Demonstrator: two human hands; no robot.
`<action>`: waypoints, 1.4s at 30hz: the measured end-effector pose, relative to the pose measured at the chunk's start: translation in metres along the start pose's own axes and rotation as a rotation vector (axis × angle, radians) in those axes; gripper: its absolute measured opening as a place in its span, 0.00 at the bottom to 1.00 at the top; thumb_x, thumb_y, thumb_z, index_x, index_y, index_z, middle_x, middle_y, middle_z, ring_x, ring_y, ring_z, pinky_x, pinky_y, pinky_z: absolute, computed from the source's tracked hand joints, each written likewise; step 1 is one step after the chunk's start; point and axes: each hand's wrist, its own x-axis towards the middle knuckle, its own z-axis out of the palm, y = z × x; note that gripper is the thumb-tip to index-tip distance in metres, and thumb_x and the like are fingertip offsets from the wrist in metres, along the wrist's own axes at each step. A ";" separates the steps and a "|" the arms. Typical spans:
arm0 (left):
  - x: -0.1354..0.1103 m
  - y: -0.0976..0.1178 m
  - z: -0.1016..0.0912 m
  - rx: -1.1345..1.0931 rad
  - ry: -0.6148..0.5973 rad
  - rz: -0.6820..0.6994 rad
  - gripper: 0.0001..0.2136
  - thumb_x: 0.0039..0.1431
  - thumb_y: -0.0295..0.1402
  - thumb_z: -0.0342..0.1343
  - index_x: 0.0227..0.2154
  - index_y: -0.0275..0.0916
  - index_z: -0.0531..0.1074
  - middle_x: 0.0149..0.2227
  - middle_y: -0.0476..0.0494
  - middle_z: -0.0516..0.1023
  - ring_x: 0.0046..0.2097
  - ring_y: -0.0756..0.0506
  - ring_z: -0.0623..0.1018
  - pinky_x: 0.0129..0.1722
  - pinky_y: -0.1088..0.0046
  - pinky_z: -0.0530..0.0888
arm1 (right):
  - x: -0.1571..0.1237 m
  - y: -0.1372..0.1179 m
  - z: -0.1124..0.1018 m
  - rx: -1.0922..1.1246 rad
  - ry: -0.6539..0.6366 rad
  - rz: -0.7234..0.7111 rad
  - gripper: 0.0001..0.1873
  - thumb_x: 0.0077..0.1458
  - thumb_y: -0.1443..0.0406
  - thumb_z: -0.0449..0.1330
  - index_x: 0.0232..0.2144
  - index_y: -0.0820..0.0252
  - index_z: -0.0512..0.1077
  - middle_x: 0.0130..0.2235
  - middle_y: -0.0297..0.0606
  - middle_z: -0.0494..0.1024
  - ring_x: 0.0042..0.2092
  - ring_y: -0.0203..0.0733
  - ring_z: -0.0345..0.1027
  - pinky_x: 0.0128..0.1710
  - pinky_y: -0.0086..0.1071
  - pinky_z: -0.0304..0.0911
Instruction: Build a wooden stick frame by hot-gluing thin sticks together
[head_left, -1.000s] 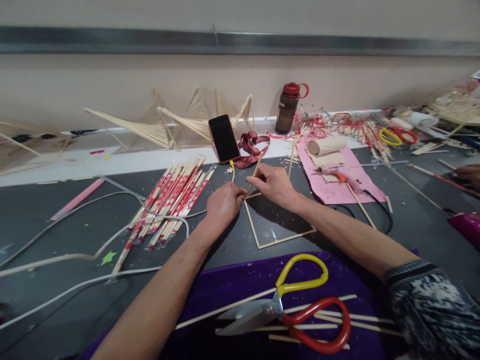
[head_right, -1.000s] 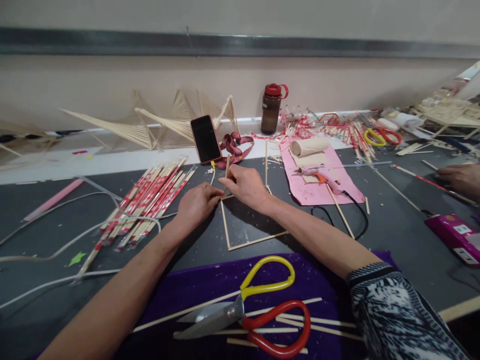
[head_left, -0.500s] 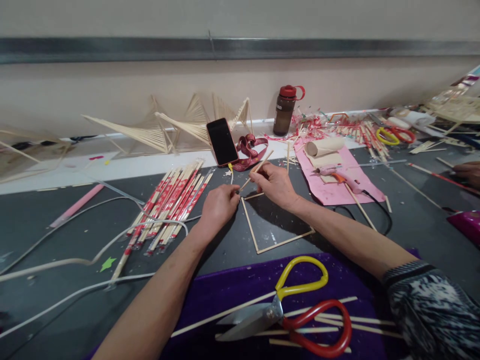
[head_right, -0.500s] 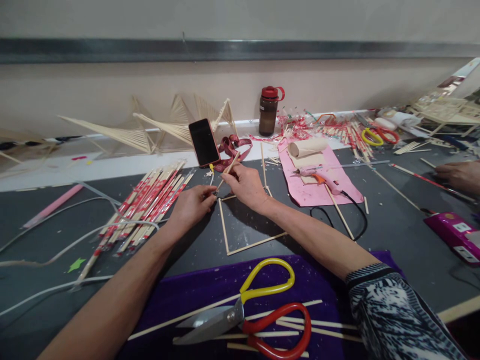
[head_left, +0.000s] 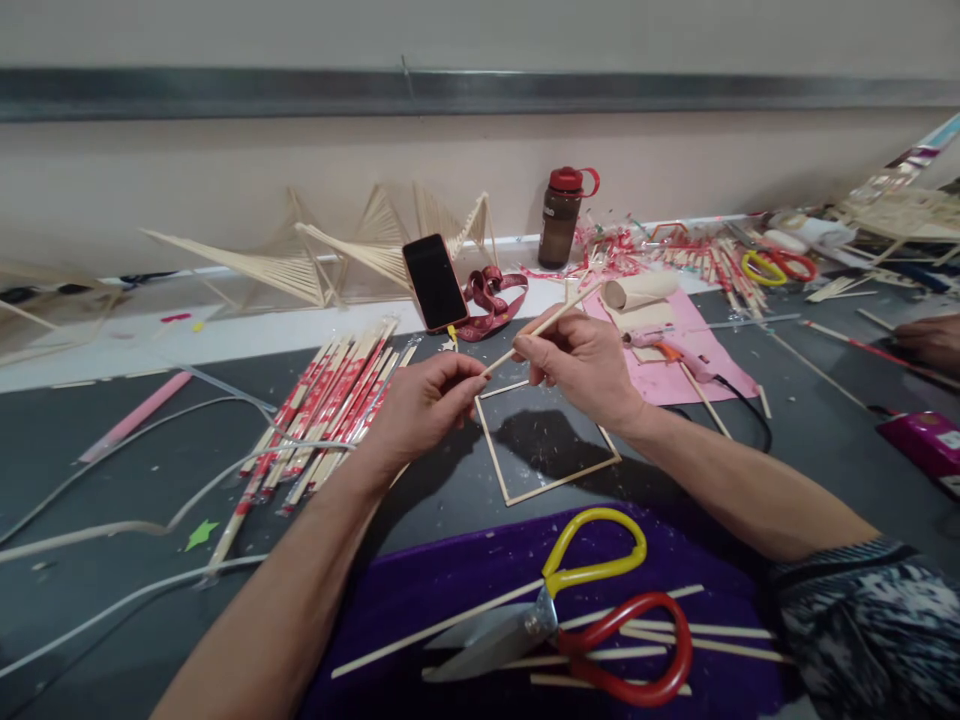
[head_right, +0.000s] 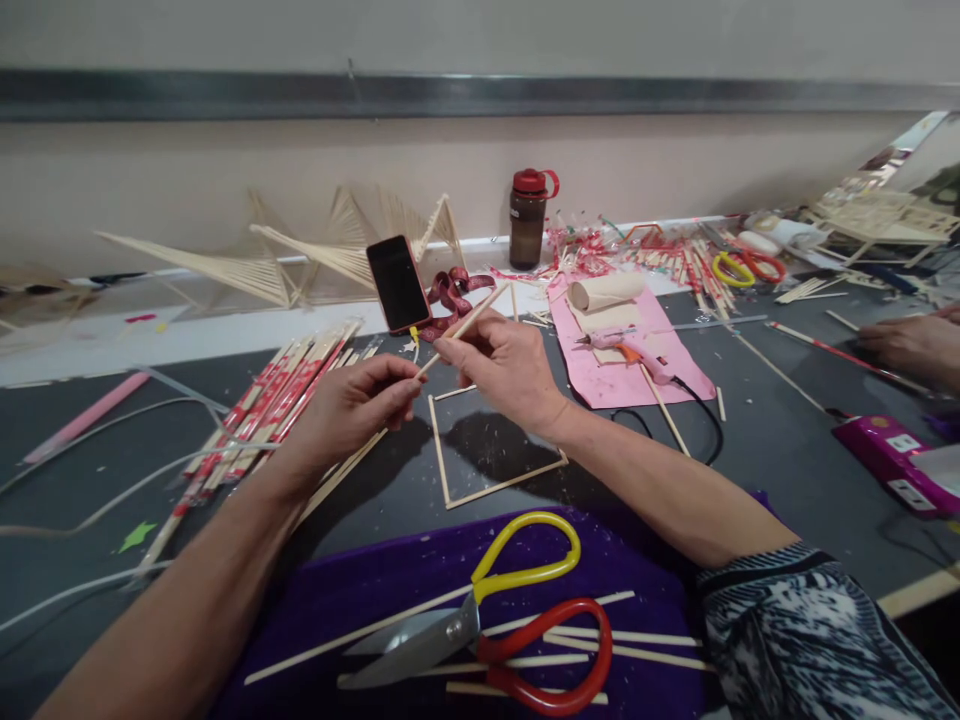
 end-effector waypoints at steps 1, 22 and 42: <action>0.000 0.001 0.002 0.128 0.028 0.061 0.09 0.58 0.39 0.51 0.34 0.39 0.71 0.23 0.52 0.71 0.24 0.52 0.70 0.27 0.76 0.67 | -0.001 0.000 -0.002 -0.020 0.003 -0.001 0.12 0.52 0.59 0.60 0.27 0.63 0.72 0.23 0.32 0.73 0.21 0.29 0.65 0.20 0.24 0.59; -0.006 0.011 0.020 0.118 -0.105 -0.024 0.06 0.50 0.34 0.57 0.28 0.41 0.77 0.26 0.50 0.76 0.28 0.50 0.74 0.30 0.75 0.69 | -0.013 0.011 0.001 -0.125 -0.261 0.013 0.10 0.54 0.62 0.57 0.25 0.63 0.69 0.24 0.30 0.71 0.26 0.29 0.64 0.26 0.23 0.59; -0.008 0.008 0.042 -0.725 0.292 -0.389 0.12 0.38 0.36 0.67 0.24 0.34 0.75 0.23 0.50 0.74 0.24 0.55 0.70 0.19 0.83 0.65 | -0.025 0.027 0.011 0.028 -0.357 0.258 0.09 0.53 0.61 0.58 0.29 0.62 0.72 0.23 0.30 0.72 0.24 0.30 0.67 0.21 0.22 0.58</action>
